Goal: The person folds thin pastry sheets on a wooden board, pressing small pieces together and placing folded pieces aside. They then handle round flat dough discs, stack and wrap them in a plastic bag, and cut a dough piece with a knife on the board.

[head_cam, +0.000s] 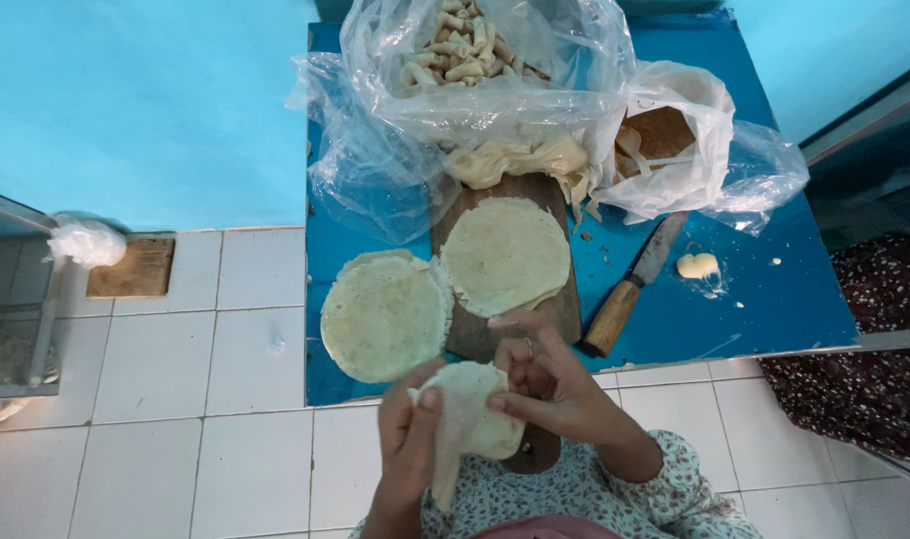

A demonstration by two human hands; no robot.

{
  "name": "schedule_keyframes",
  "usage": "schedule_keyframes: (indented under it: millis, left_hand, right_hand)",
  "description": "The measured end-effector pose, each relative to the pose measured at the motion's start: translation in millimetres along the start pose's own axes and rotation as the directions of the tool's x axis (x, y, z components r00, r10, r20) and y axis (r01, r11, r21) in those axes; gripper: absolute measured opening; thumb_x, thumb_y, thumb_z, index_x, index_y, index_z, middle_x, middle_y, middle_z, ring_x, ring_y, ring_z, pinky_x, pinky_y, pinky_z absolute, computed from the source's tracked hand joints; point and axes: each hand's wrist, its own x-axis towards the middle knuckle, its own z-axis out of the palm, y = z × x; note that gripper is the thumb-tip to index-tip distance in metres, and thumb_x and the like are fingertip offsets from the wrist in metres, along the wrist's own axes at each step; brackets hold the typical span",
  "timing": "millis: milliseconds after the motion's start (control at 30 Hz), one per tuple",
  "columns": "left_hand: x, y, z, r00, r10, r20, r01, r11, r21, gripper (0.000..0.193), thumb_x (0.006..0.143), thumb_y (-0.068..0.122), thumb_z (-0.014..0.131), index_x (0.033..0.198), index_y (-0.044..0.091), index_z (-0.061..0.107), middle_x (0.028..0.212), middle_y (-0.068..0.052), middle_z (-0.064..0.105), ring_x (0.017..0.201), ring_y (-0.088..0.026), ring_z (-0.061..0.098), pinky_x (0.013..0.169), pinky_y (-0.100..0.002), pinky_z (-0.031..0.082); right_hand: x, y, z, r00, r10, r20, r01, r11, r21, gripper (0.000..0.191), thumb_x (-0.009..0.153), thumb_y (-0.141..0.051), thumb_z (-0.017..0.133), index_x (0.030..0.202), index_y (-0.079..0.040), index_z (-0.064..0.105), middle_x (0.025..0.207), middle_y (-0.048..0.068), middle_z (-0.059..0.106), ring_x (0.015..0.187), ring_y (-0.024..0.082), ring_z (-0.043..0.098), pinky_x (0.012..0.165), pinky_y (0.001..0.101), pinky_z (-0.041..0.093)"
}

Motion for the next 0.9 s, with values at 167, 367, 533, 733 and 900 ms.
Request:
schedule_keyframes:
  millis: [167, 367, 533, 733, 900]
  left_hand:
    - [12.2, 16.0, 4.5, 0.948, 0.065, -0.311, -0.114, 0.983, -0.144, 0.033, 0.108, 0.021, 0.049, 0.122, -0.006, 0.062, 0.109, -0.010, 0.069, 0.098, -0.014, 0.063, 0.087, -0.028, 0.053]
    - [49.6, 47.1, -0.6, 0.856, 0.035, -0.516, -0.256, 0.896, -0.364, 0.026, 0.113, 0.025, 0.048, 0.103, 0.003, 0.057, 0.097, -0.004, 0.060, 0.089, -0.011, 0.058, 0.080, -0.029, 0.051]
    - [70.9, 64.7, -6.0, 0.878, 0.081, -0.472, -0.293, 0.870, -0.397, 0.027, 0.113, 0.027, 0.050, 0.108, 0.002, 0.058, 0.098, -0.005, 0.062, 0.090, -0.012, 0.059, 0.081, -0.030, 0.052]
    - [99.9, 69.8, -21.2, 0.846, 0.177, -0.503, -0.362, 0.884, -0.297, 0.028, 0.115, 0.029, 0.050, 0.109, 0.003, 0.057, 0.099, -0.004, 0.061, 0.090, -0.012, 0.059, 0.081, -0.030, 0.053]
    - [116.3, 66.1, -28.2, 0.873, 0.195, -0.448, -0.272, 0.955, -0.115, 0.029, 0.114, 0.030, 0.050, 0.107, 0.004, 0.060, 0.096, -0.001, 0.060, 0.086, -0.008, 0.055, 0.076, -0.026, 0.049]
  right_hand:
    - [-7.5, 1.2, -7.1, 0.989, -0.059, -0.132, 0.064, 0.997, 0.037, 0.073, 0.085, 0.017, 0.067, 0.143, -0.010, 0.033, 0.106, 0.007, 0.060, 0.095, 0.011, 0.064, 0.074, 0.0243, 0.053]
    - [-17.9, 0.4, -22.3, 0.960, -0.221, -0.173, 0.217, 0.975, -0.040, 0.075, 0.084, 0.018, 0.068, 0.146, -0.010, 0.036, 0.085, 0.005, 0.054, 0.073, 0.009, 0.055, 0.062, 0.0225, 0.046]
    - [-26.2, 1.2, -34.4, 0.930, -0.275, -0.244, 0.258, 0.961, -0.100, 0.074, 0.082, 0.017, 0.068, 0.145, -0.009, 0.039, 0.083, 0.003, 0.049, 0.072, 0.007, 0.048, 0.063, 0.0209, 0.039]
    - [-31.7, -6.5, -51.5, 0.887, -0.350, -0.300, 0.336, 0.937, -0.100, 0.071, 0.078, 0.017, 0.068, 0.140, -0.007, 0.045, 0.085, 0.003, 0.050, 0.075, 0.009, 0.050, 0.067, 0.0232, 0.043]
    - [-29.7, -12.2, -65.0, 0.843, -0.414, -0.343, 0.411, 0.907, -0.085, 0.064, 0.080, 0.014, 0.069, 0.138, -0.004, 0.050, 0.088, 0.003, 0.051, 0.085, 0.012, 0.056, 0.077, 0.0264, 0.048]
